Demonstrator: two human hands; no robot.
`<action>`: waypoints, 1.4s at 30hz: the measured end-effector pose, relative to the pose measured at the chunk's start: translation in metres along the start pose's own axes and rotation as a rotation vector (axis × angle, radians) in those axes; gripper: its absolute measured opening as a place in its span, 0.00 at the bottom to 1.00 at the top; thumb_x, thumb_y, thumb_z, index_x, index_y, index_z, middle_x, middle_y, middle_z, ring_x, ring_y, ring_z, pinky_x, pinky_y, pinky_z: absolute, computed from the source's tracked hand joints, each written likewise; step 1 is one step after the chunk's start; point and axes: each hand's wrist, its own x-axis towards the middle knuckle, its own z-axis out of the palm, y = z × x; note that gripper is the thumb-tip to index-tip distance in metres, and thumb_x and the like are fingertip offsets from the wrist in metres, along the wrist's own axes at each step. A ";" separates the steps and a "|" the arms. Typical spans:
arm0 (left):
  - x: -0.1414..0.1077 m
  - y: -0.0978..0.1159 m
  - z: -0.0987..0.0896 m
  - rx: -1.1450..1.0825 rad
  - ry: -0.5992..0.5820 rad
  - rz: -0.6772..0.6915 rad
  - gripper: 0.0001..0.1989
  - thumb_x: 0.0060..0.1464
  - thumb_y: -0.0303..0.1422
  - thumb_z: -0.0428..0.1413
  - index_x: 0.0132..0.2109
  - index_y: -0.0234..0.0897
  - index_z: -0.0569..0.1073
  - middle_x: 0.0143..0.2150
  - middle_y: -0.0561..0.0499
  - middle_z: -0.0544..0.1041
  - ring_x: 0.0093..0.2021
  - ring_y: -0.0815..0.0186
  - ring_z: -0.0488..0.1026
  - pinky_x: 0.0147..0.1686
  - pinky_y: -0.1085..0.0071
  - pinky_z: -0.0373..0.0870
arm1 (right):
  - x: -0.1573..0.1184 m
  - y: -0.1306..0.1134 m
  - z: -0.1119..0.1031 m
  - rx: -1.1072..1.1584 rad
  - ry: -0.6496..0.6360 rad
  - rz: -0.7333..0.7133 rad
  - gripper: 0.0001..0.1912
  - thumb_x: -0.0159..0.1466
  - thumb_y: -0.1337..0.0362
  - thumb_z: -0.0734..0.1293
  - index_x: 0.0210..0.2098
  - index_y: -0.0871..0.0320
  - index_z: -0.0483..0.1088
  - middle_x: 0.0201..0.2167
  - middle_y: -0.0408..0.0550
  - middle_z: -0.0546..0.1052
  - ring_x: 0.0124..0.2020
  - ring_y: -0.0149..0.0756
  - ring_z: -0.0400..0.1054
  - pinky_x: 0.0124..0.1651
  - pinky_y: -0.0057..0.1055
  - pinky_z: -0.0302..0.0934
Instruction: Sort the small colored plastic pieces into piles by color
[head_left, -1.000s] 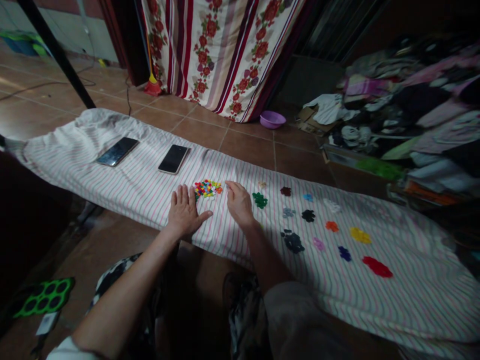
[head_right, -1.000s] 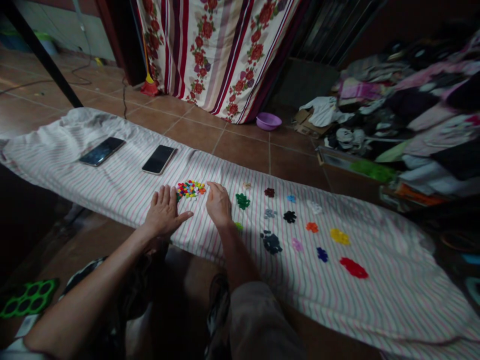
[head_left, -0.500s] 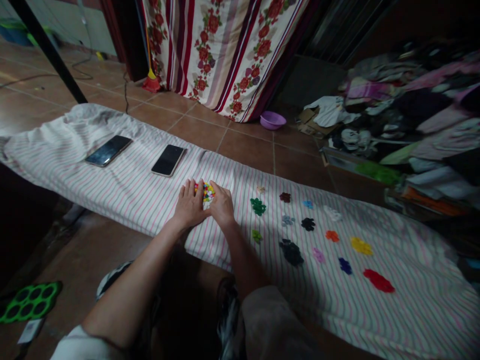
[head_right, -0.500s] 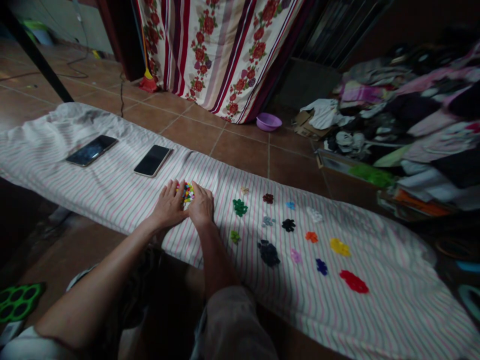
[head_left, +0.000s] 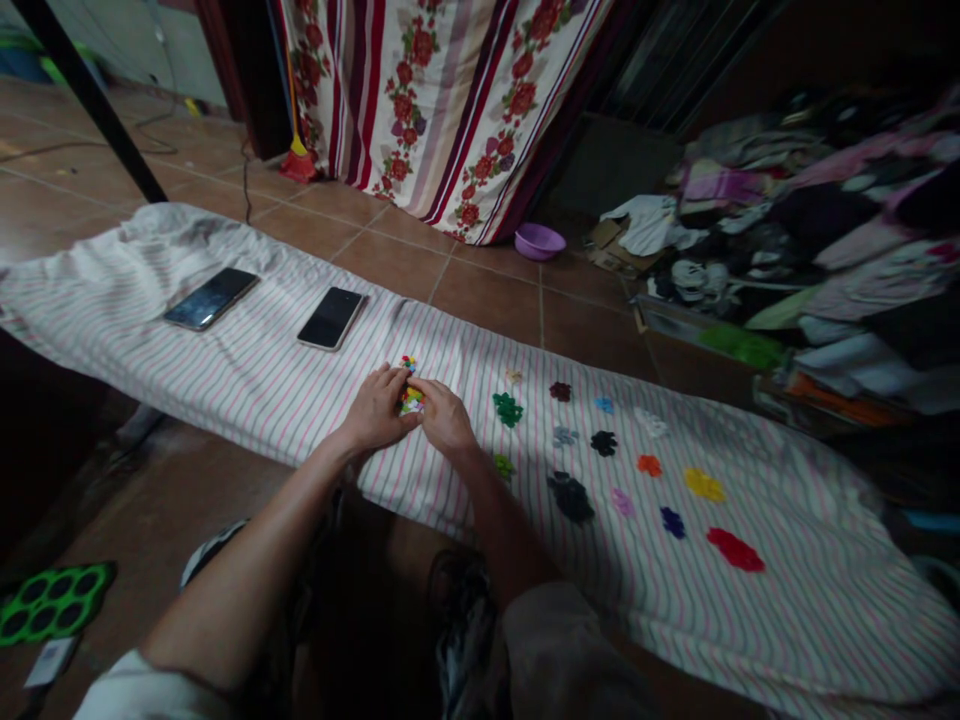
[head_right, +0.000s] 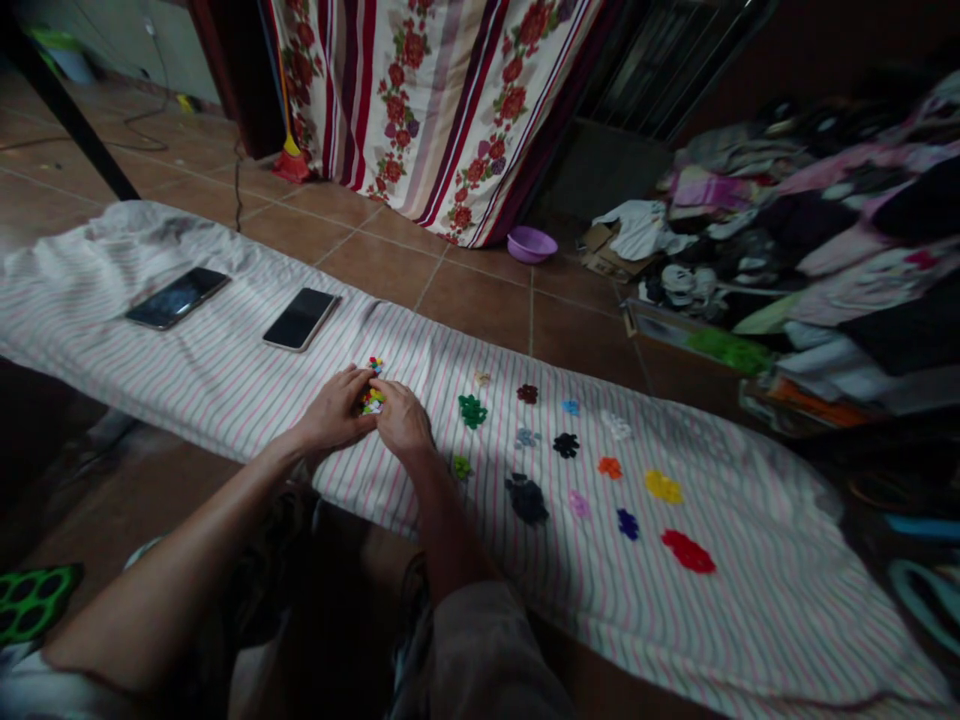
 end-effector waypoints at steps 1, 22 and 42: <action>-0.002 0.002 -0.002 -0.054 0.001 -0.010 0.32 0.50 0.40 0.56 0.60 0.29 0.65 0.59 0.37 0.70 0.62 0.50 0.63 0.62 0.52 0.59 | -0.002 0.001 -0.002 0.033 0.007 0.004 0.27 0.57 0.77 0.54 0.51 0.58 0.71 0.49 0.50 0.76 0.51 0.35 0.68 0.58 0.35 0.61; 0.033 -0.004 0.011 -0.033 0.138 -0.045 0.22 0.64 0.36 0.38 0.53 0.33 0.71 0.54 0.42 0.74 0.60 0.59 0.66 0.63 0.56 0.59 | -0.023 0.007 -0.010 0.039 0.216 0.061 0.19 0.58 0.73 0.55 0.42 0.59 0.74 0.42 0.53 0.76 0.46 0.39 0.70 0.54 0.37 0.64; 0.007 0.007 -0.016 -0.335 -0.223 0.086 0.18 0.59 0.37 0.44 0.45 0.38 0.76 0.44 0.48 0.78 0.47 0.63 0.74 0.50 0.66 0.69 | -0.022 0.005 -0.018 0.023 0.187 0.048 0.14 0.59 0.71 0.56 0.34 0.56 0.72 0.35 0.48 0.75 0.41 0.38 0.70 0.48 0.35 0.65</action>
